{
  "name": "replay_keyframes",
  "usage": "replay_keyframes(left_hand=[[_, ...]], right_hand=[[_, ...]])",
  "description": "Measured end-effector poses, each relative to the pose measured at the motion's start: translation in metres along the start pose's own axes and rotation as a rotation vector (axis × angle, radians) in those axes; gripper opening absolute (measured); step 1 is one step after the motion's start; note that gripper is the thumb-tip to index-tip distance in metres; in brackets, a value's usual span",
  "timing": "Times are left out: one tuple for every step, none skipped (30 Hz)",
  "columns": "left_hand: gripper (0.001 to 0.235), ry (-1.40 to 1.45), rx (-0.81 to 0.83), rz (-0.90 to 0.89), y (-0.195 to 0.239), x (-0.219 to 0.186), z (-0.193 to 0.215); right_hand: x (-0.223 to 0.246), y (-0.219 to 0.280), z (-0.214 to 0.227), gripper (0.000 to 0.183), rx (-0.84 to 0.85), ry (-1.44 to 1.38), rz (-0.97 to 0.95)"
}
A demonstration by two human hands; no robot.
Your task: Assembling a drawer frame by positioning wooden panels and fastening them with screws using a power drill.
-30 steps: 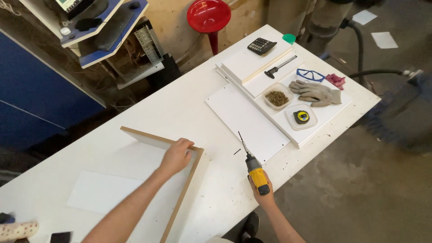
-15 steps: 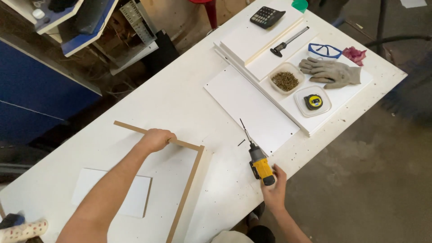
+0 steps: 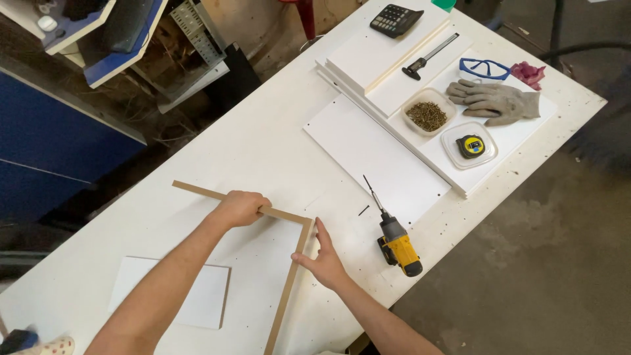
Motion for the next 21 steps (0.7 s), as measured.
replay_keyframes(left_hand=[[0.019, -0.001, 0.001, -0.004, -0.004, -0.011, 0.003], [0.02, 0.059, 0.025, -0.05, -0.008, -0.024, 0.005], [0.051, 0.124, 0.048, -0.091, -0.01, -0.038, 0.005], [0.051, 0.127, 0.048, -0.089, -0.013, -0.049, 0.004], [0.053, 0.189, 0.072, -0.16, -0.018, -0.063, 0.004], [0.055, 0.25, 0.096, -0.232, -0.022, -0.076, 0.004], [0.055, 0.255, 0.095, -0.231, -0.021, -0.082, 0.009], [0.044, 0.247, 0.115, -0.219, -0.021, -0.088, 0.013], [0.037, 0.239, 0.139, -0.208, -0.021, -0.094, 0.017], [0.037, 0.241, 0.142, -0.208, -0.021, -0.092, 0.011], [0.033, 0.241, 0.12, -0.22, -0.022, -0.09, 0.007], [0.029, 0.24, 0.098, -0.232, -0.022, -0.087, 0.004], [0.029, 0.239, 0.104, -0.235, -0.021, -0.088, 0.004], [0.026, 0.248, 0.113, -0.197, -0.021, -0.087, 0.004], [0.023, 0.258, 0.118, -0.154, -0.02, -0.085, 0.005], [0.023, 0.257, 0.122, -0.153, -0.019, -0.083, 0.004], [0.024, 0.246, 0.126, -0.159, -0.019, -0.082, 0.003], [0.025, 0.235, 0.13, -0.165, -0.019, -0.081, 0.003], [0.025, 0.238, 0.132, -0.163, -0.018, -0.078, 0.0], [0.028, 0.244, 0.134, -0.146, -0.017, -0.075, -0.002], [0.032, 0.247, 0.138, -0.13, -0.017, -0.07, -0.003]], right_hand=[[-0.003, -0.002, -0.001, 0.112, -0.004, -0.002, -0.001], [-0.006, -0.004, -0.003, 0.112, -0.002, -0.023, 0.017], [-0.01, -0.005, -0.005, 0.111, 0.004, -0.039, 0.034], [-0.012, -0.005, -0.006, 0.111, 0.006, -0.036, 0.033], [-0.013, -0.006, -0.007, 0.112, -0.002, -0.045, 0.045], [-0.014, -0.008, -0.008, 0.112, -0.01, -0.055, 0.057], [-0.014, -0.008, -0.009, 0.112, -0.01, -0.051, 0.056], [-0.015, -0.008, -0.01, 0.112, -0.009, -0.039, 0.043], [-0.016, -0.008, -0.011, 0.112, -0.008, -0.031, 0.027], [-0.016, -0.007, -0.01, 0.112, -0.008, -0.03, 0.023], [-0.016, -0.007, -0.011, 0.112, 0.001, -0.048, 0.026], [-0.016, -0.006, -0.012, 0.113, 0.009, -0.067, 0.029], [-0.017, -0.006, -0.012, 0.113, 0.006, -0.071, 0.024], [-0.018, -0.006, -0.012, 0.113, -0.011, -0.058, 0.012], [-0.019, -0.007, -0.013, 0.112, -0.024, -0.041, 0.001], [-0.018, -0.007, -0.014, 0.112, -0.022, -0.043, -0.001], [-0.018, -0.006, -0.015, 0.113, -0.022, -0.049, -0.022], [-0.018, -0.005, -0.015, 0.113, -0.021, -0.055, -0.042], [-0.016, -0.005, -0.017, 0.113, -0.019, -0.053, -0.045], [-0.013, -0.004, -0.02, 0.112, -0.011, -0.054, -0.042], [-0.01, -0.003, -0.023, 0.112, -0.005, -0.058, -0.04]])
Point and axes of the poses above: each hand's wrist, its own y-axis away from the middle knuckle, its own z-axis out of the back of the hand, x = y × z, the point moved 4 cm from there along -y, towards the middle knuckle, and after that the axes turned 13 degrees about -x, right-handed, at the moved point
